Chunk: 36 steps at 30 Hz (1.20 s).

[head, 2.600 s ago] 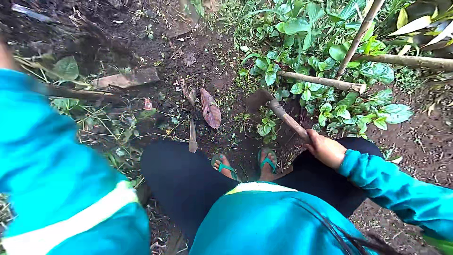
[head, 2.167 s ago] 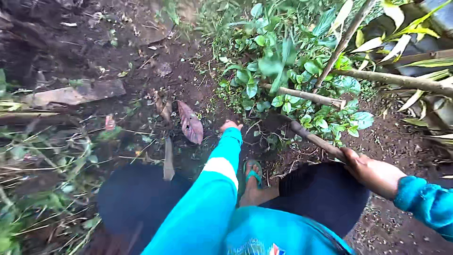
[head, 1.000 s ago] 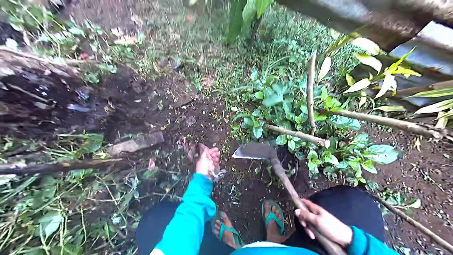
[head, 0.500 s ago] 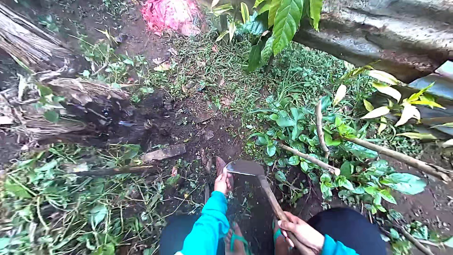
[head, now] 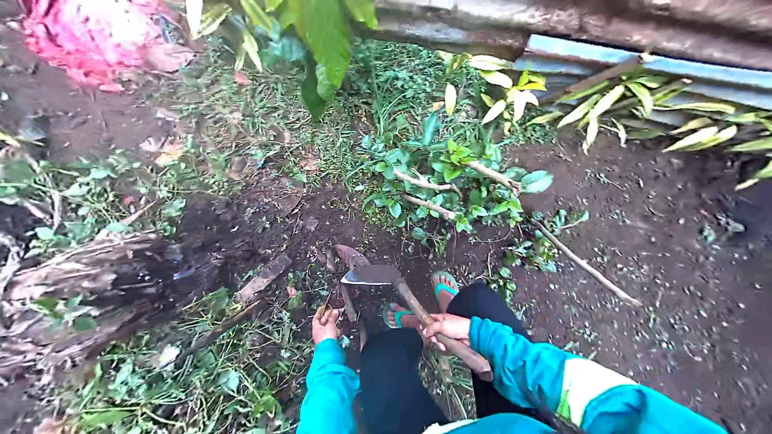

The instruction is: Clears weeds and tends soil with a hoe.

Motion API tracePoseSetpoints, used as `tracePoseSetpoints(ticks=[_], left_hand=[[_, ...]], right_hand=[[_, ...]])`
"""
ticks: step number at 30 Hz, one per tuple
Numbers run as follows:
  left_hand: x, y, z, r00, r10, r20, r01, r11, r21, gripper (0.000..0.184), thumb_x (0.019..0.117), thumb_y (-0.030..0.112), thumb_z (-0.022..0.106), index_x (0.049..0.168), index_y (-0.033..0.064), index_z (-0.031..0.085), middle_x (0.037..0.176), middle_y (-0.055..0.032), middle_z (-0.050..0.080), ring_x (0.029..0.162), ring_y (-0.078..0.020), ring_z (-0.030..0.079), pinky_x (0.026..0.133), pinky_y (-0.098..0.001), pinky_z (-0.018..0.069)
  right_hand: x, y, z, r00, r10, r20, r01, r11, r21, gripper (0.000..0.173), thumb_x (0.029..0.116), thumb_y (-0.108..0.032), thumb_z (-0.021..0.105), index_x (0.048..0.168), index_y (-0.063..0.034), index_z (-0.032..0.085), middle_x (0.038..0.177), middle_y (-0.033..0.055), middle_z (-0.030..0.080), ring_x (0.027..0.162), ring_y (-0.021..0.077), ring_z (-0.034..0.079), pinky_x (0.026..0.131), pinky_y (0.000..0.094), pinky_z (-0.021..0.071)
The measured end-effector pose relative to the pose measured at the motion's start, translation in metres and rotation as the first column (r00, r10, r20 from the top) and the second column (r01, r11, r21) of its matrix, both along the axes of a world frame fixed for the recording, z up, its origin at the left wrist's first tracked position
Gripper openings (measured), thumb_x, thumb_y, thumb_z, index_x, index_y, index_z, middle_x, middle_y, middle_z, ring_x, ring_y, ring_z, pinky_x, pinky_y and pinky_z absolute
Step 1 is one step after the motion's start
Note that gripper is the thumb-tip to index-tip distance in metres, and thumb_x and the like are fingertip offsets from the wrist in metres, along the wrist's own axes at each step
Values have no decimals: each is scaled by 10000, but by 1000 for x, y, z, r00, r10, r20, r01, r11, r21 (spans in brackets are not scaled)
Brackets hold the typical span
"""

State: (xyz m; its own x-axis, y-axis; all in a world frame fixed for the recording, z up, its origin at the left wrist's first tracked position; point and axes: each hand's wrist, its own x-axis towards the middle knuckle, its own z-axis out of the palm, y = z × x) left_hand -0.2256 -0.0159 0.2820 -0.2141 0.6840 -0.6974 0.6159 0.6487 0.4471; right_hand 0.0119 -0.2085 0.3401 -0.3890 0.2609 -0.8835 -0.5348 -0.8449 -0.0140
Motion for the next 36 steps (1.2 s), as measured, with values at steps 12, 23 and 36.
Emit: tracePoseSetpoints(ticks=[12,23,36], left_hand=[[34,-39,123,772,-623,-123,583,773,-250,362,1043,128,610,1372,-24,611,1355,-265,639,1303,-407,591,1122,-550,422],[71,-30,187,713,-680,-171,630,728,-269,376,984,144,706,1290,-53,609,1160,-254,710,1096,-396,689,998,-560,515],[56,37,268,954,-177,-240,189,982,27,471,1065,168,580,1473,-42,471,1380,-264,606,1192,-353,658,1034,-483,518]], right_hand=[[45,-104,178,886,-369,282,424,890,-167,274,1065,-50,508,1328,-24,433,787,16,493,554,86,512,538,230,487],[86,-139,169,711,-538,453,689,661,-296,74,1087,-78,456,1142,-31,474,641,13,462,447,91,476,433,226,460],[146,-98,230,703,-611,364,703,675,-225,144,1108,-137,380,1012,-104,482,579,-37,461,423,42,472,417,186,456]])
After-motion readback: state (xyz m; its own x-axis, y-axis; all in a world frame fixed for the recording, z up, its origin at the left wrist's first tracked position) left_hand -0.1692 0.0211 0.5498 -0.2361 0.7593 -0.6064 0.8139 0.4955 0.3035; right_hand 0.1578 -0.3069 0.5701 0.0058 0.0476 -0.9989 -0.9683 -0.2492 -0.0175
